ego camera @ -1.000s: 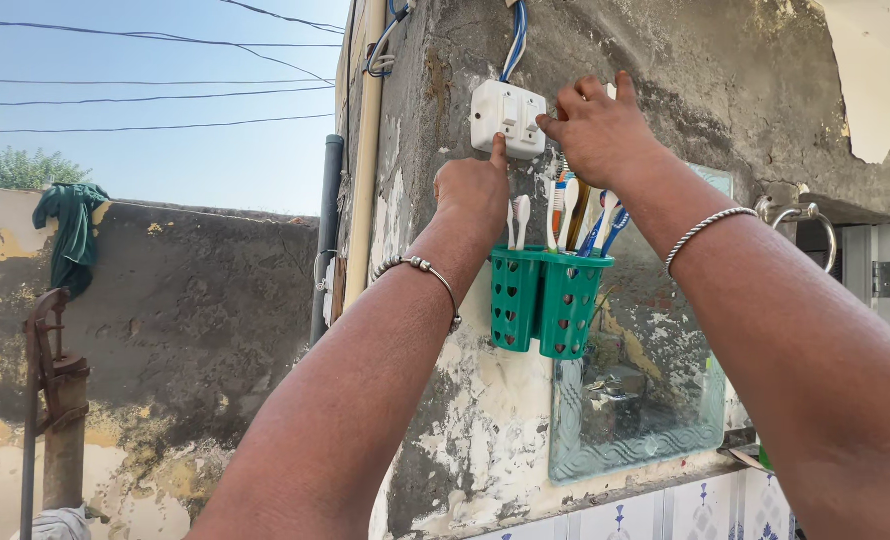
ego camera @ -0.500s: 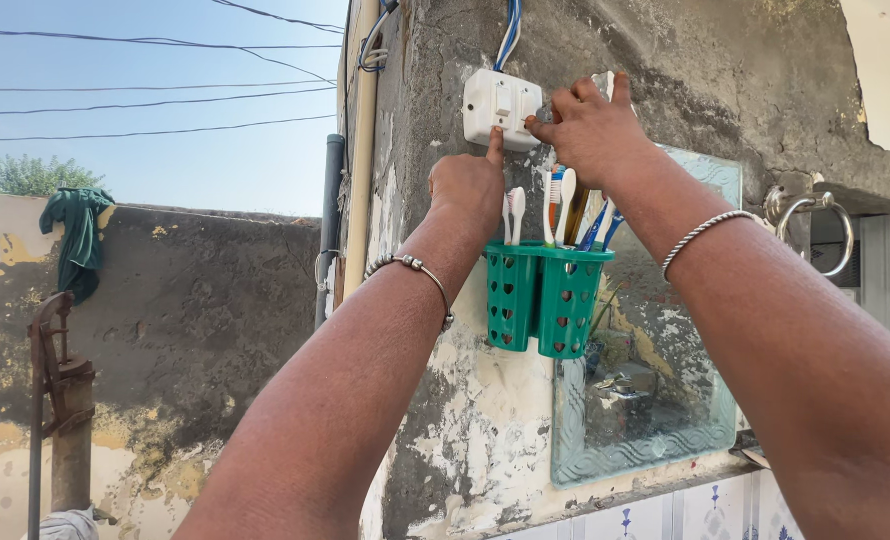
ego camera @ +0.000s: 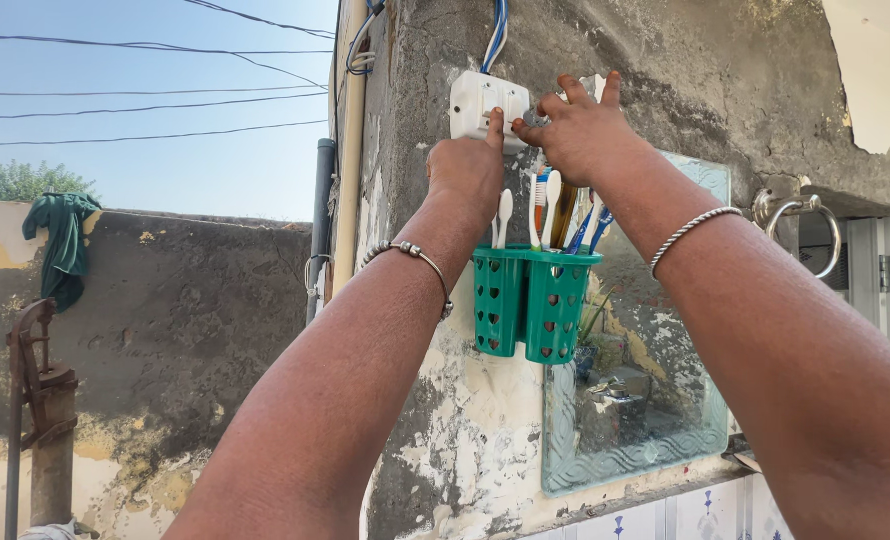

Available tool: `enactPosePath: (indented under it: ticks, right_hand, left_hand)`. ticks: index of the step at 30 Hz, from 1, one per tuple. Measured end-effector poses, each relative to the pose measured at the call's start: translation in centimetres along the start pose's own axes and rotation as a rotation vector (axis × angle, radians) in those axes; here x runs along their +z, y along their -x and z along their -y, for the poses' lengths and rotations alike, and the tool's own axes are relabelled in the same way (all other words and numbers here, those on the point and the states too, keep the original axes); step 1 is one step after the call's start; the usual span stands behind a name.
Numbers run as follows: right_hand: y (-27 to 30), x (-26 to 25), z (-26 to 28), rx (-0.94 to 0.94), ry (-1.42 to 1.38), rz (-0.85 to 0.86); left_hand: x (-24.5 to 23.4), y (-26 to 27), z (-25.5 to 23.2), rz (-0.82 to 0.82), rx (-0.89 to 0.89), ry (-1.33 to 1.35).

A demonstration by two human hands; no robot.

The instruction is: The person moves through several rooms and an outdoor area, repeatedly pressing and toggling multiple wall switches and sockets. The person also briefly adjusts a curtain and handles a toothbrush holder near a sink.

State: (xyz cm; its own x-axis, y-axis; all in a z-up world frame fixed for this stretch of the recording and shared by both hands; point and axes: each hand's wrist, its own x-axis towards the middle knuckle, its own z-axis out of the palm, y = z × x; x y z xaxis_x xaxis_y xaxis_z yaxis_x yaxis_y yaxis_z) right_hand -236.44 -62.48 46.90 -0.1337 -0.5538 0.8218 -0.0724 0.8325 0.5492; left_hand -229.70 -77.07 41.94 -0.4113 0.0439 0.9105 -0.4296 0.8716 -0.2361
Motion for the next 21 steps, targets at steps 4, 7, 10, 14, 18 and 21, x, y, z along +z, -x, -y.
enactPosePath:
  ticks: [4,7,10,14,18,21]
  right_hand:
    - [-0.3,-0.1,0.1,0.041,-0.017,0.129]
    - [-0.2,0.1,0.1,0.041,-0.035,0.105]
    - [-0.2,0.4,0.0,0.039,-0.048,0.080]
    - [-0.4,0.4,0.0,0.038,-0.077,0.058]
    - [-0.6,0.1,-0.5,0.006,-0.038,-0.012]
    - [-0.6,-0.4,-1.1,0.030,-0.088,-0.088]
  left_hand:
    - [-0.1,-0.5,-0.1,0.029,-0.007,-0.031]
    - [-0.1,-0.6,0.1,0.048,-0.007,-0.030]
    - [0.0,-0.5,0.3,0.019,-0.016,-0.034]
    - [-0.2,-0.4,0.6,0.013,-0.016,-0.053]
    - [-0.4,-0.5,0.7,0.077,-0.012,-0.086]
    - [-0.3,-0.8,0.9,0.083,-0.016,-0.089]
